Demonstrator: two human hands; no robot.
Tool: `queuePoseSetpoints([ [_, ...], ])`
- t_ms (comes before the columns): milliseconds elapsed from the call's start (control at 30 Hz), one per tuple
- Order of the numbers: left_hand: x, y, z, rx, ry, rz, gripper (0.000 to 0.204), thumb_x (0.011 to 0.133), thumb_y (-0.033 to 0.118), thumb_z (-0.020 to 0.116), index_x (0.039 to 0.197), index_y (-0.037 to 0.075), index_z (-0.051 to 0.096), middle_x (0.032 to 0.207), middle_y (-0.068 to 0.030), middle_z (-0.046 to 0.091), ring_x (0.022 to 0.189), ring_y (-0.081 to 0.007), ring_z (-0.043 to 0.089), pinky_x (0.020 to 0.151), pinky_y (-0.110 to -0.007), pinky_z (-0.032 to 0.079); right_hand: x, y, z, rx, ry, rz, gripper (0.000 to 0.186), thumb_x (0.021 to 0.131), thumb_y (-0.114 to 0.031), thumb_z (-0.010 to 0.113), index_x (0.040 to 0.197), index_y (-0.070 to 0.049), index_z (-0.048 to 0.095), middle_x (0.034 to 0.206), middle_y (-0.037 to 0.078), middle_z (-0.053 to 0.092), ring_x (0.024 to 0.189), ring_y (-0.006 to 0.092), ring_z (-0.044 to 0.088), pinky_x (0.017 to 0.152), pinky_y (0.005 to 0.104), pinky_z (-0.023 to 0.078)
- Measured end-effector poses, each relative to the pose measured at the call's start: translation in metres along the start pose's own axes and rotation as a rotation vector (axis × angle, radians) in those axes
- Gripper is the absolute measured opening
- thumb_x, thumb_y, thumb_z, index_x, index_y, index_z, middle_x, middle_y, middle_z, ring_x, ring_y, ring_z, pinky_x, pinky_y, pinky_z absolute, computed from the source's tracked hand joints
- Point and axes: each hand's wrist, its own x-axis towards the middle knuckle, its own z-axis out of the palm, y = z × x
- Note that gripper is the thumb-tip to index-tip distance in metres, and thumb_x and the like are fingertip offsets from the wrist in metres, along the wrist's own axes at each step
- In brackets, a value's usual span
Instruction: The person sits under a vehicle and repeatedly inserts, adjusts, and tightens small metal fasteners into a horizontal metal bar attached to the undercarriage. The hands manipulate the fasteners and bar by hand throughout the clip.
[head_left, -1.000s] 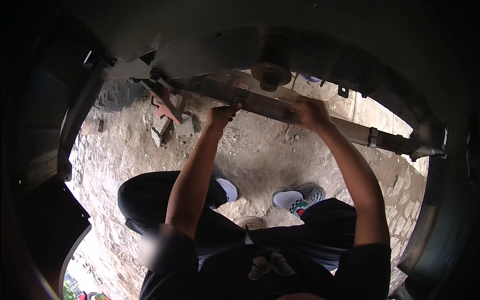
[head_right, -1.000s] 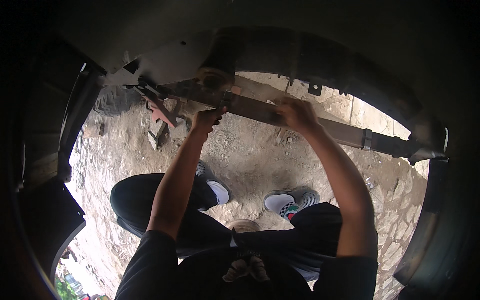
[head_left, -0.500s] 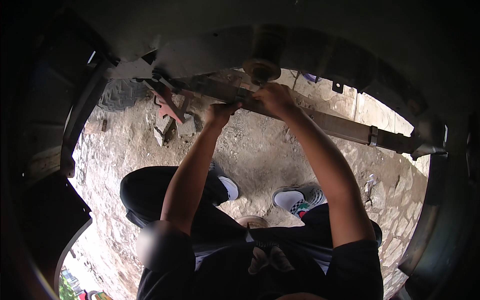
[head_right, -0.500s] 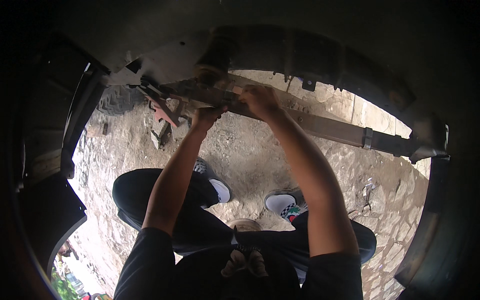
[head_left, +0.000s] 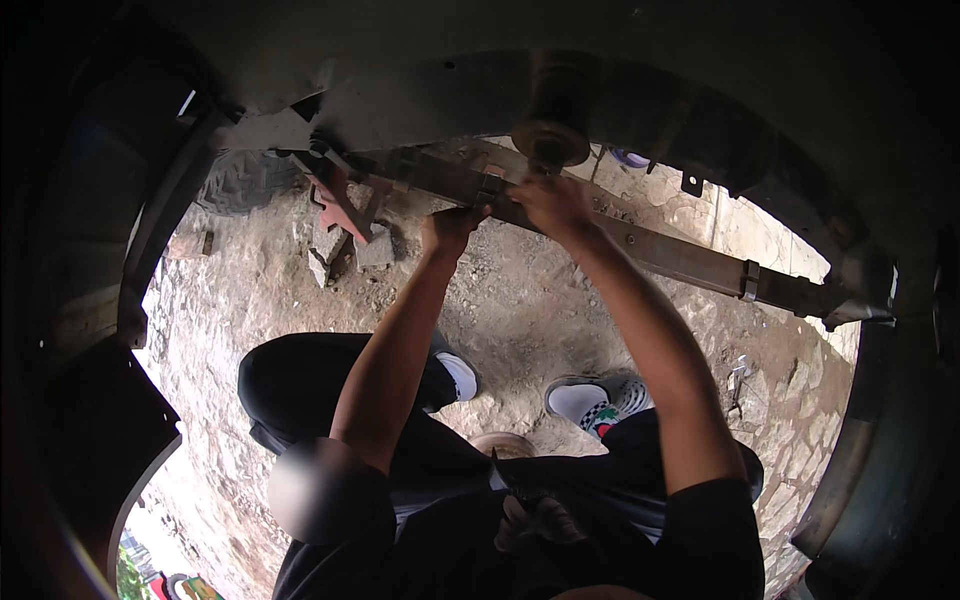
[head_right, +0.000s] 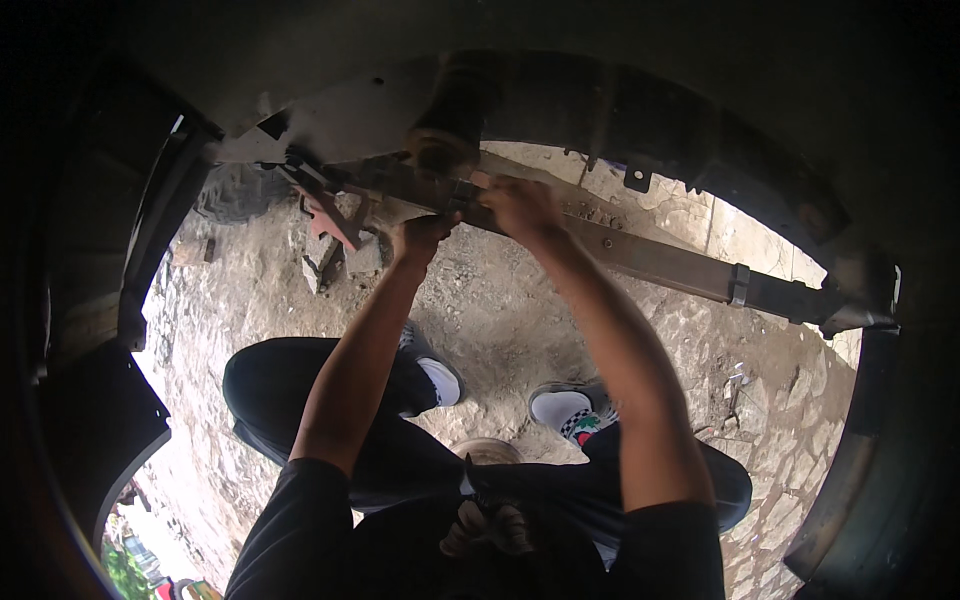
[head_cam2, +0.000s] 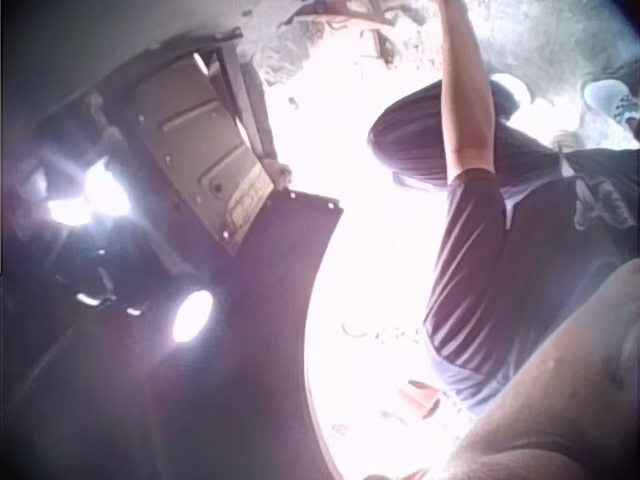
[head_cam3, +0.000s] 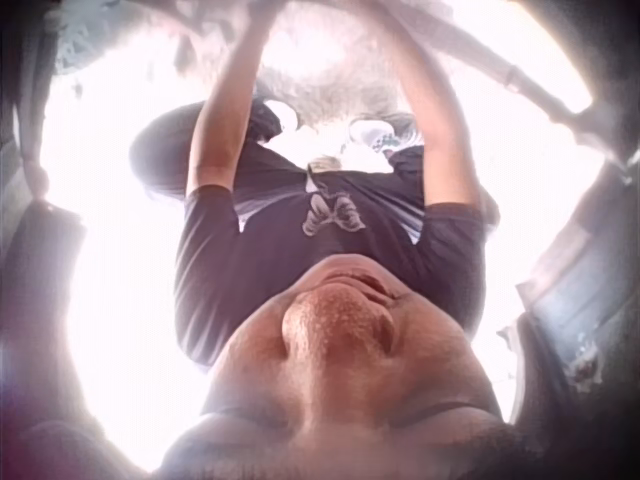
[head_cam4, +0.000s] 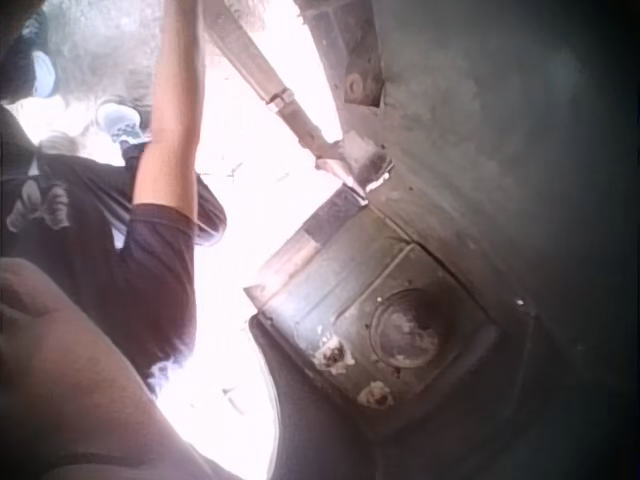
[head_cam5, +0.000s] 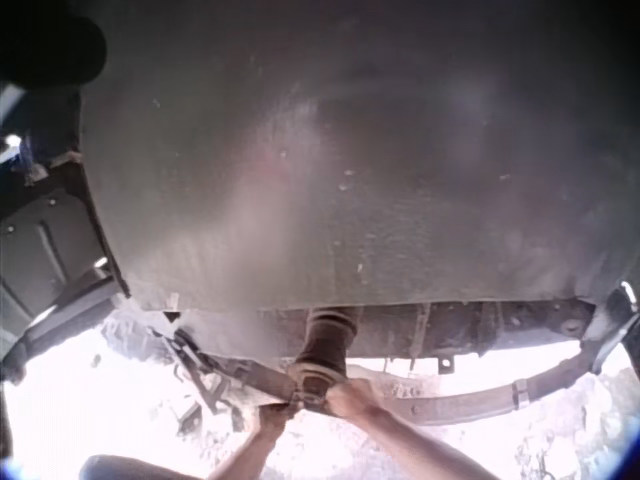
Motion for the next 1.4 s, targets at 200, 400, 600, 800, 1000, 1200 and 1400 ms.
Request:
queuePoseSetpoints([
  [200,-0.006,0.016,-0.009,0.170,-0.063,0.014,0.054,0.076,0.063,0.076,0.085,0.009,0.078,0.077,-0.0042,0.074,0.077,-0.0172,0.068,0.074,-0.035,0.050,-0.020,0.016,-0.029,0.042,-0.129,0.073,0.022,0.082,-0.009,0.066,0.097,-0.018,0.078,0.097,0.004,0.071,0.092,0.0273,0.071,0.081,0.0403,0.058],
  [400,0.004,-0.015,-0.012,0.163,-0.052,0.083,0.054,0.079,0.064,0.072,0.084,0.011,0.079,0.079,-0.0045,0.075,0.082,-0.0241,0.071,0.076,-0.038,0.051,-0.070,0.045,-0.073,-0.044,-0.172,0.113,0.018,0.083,-0.014,0.067,0.096,-0.018,0.078,0.092,0.004,0.070,0.089,0.0268,0.071,0.078,0.0406,0.058],
  [600,-0.004,-0.010,0.001,0.181,0.045,0.141,0.051,0.080,0.064,0.071,0.095,0.017,0.081,0.081,-0.0038,0.075,0.086,-0.0255,0.073,0.078,-0.038,0.053,-0.021,0.025,-0.031,-0.005,-0.055,0.023,0.016,0.084,-0.015,0.067,0.095,-0.018,0.078,0.091,0.004,0.069,0.089,0.0262,0.070,0.076,0.0399,0.058],
  [800,-0.005,-0.001,-0.009,0.181,-0.055,0.032,0.048,0.079,0.062,0.074,0.094,0.017,0.081,0.081,-0.0028,0.076,0.083,-0.0209,0.072,0.077,-0.037,0.053,-0.005,0.016,-0.027,0.073,-0.056,0.044,0.016,0.083,-0.013,0.068,0.095,-0.018,0.078,0.089,0.004,0.068,0.087,0.0270,0.070,0.076,0.0394,0.058],
  [1000,-0.002,-0.015,-0.009,0.061,-0.008,0.044,0.045,0.077,0.055,0.079,0.091,0.013,0.081,0.081,-0.0024,0.076,0.079,-0.0157,0.071,0.076,-0.034,0.052,-0.059,0.046,-0.070,0.038,-0.143,0.057,0.018,0.080,-0.010,0.068,0.093,-0.016,0.078,0.092,0.004,0.069,0.084,0.0277,0.070,0.074,0.0387,0.058],
  [1200,0.001,-0.011,-0.010,-0.068,-0.032,-0.029,0.042,0.073,0.049,0.085,0.087,0.010,0.081,0.079,-0.0037,0.076,0.077,-0.0133,0.070,0.075,-0.032,0.052,-0.025,0.039,-0.029,0.018,-0.048,-0.093,0.017,0.081,-0.012,0.067,0.093,-0.016,0.078,0.094,0.003,0.070,0.086,0.0268,0.070,0.075,0.0379,0.058],
  [1400,-0.007,0.015,-0.012,0.090,-0.078,-0.050,0.041,0.075,0.049,0.084,0.087,0.010,0.081,0.080,-0.0036,0.077,0.078,-0.0127,0.070,0.075,-0.031,0.052,0.013,0.001,-0.010,0.023,-0.064,-0.001,0.019,0.083,-0.014,0.065,0.095,-0.019,0.078,0.091,0.002,0.069,0.087,0.0256,0.070,0.080,0.0399,0.057],
])
